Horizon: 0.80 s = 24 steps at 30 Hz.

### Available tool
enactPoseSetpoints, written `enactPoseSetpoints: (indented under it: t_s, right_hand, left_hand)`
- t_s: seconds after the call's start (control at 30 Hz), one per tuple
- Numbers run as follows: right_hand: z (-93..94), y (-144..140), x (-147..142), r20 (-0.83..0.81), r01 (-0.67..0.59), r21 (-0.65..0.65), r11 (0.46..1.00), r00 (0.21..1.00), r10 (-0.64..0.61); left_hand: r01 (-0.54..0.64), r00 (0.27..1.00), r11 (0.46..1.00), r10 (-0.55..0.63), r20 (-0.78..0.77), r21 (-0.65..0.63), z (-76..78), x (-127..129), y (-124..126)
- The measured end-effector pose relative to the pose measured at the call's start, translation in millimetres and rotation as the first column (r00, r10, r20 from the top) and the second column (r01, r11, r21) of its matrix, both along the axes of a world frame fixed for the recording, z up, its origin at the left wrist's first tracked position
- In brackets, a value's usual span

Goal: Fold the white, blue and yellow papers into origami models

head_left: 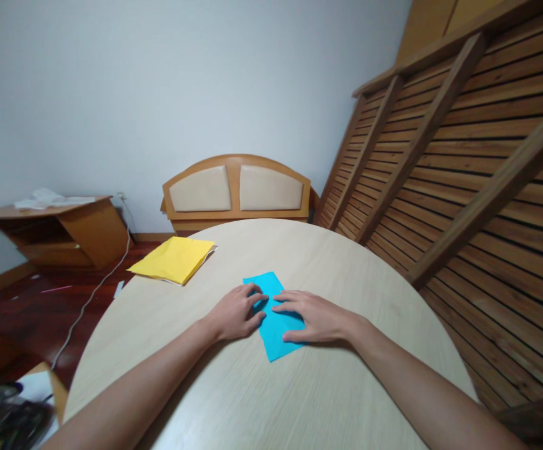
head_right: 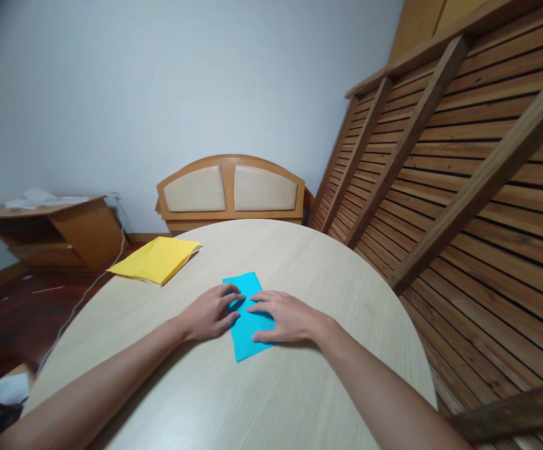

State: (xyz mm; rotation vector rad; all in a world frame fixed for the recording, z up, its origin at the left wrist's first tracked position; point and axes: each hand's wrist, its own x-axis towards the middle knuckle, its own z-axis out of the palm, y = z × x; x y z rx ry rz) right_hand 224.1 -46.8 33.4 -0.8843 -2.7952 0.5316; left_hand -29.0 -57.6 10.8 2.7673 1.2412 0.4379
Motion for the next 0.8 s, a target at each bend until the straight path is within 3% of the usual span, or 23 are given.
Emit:
enactPoseSetpoints:
  t_s: [0.43,0.8]
  right_hand:
    - [6.4,3,14,0.064,0.067,-0.077,0.995,0.996,-0.062]
    - [6.1,6,23,0.08,0.111,-0.128,0.986,0.992,-0.101]
  left_hand:
    - [0.017,0.997,0.995,-0.024,-0.075,-0.099,-6.5,-7,2]
    - [-0.051,0.994,0.989,0.037,-0.099,-0.136,-11.2,-8,3]
